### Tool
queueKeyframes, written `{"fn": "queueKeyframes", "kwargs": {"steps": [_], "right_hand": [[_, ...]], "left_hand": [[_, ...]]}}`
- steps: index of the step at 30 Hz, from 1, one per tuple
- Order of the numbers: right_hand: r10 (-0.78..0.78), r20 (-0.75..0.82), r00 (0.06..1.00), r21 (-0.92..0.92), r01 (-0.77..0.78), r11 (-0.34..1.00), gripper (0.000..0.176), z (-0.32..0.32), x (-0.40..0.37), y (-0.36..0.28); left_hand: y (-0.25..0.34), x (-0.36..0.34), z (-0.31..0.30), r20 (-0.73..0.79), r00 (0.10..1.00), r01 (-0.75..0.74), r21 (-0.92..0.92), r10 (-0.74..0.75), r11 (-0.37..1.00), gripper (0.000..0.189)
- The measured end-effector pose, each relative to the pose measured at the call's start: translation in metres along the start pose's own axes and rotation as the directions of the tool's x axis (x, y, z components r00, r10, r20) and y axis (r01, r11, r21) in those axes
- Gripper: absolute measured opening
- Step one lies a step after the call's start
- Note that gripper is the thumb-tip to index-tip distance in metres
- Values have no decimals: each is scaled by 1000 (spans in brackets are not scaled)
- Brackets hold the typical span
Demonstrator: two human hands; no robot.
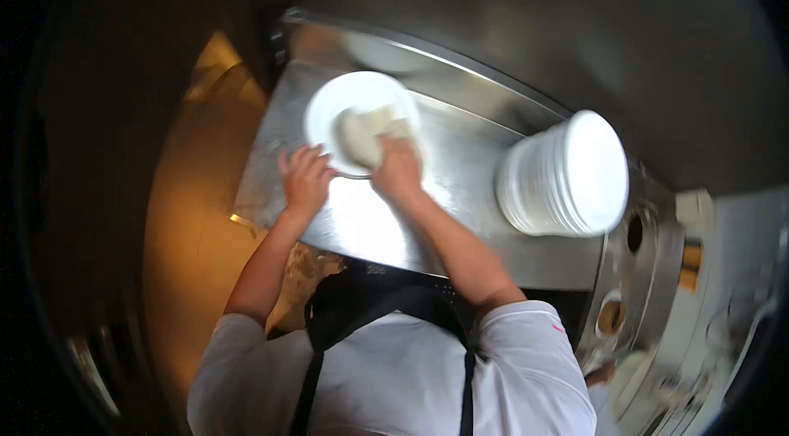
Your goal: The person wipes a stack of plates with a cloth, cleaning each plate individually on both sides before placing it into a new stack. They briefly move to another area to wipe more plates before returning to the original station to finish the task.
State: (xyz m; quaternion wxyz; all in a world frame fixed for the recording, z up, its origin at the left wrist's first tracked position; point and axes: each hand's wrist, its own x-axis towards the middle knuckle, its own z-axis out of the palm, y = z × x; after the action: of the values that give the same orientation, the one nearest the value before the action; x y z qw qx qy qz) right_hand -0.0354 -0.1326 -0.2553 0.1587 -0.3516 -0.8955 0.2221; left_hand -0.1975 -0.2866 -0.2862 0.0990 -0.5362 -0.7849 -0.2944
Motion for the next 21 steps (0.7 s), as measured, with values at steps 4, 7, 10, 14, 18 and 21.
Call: {"fn": "queueKeyframes", "kwargs": {"steps": [4,7,10,14,18,21], "right_hand": [[245,88,966,563,-251,788,39,-75,-35,-47],[311,-227,923,705,-65,706,37,-160,-63,-41],[170,-750,639,308,110,945,43,-257,-97,-29],[54,-747,663,-65,-153,986,38,-347,-116,22],[148,-268,952,-225,-211,951,72,-292,-86,137],[259,-102,961,-94,-268,959,80,-316,-64,139]], "left_hand": [[8,6,-20,35,999,-6,-44,8,999,34],[29,24,-27,-80,996,-60,-231,43,971,49],[91,54,-37,-213,958,-271,-460,191,845,51],[188,86,-36,-203,844,-461,-747,496,479,47],[284,97,-23,-264,608,-626,-740,749,248,36],[342,106,-3,-277,548,-680,-697,790,227,36]]}}
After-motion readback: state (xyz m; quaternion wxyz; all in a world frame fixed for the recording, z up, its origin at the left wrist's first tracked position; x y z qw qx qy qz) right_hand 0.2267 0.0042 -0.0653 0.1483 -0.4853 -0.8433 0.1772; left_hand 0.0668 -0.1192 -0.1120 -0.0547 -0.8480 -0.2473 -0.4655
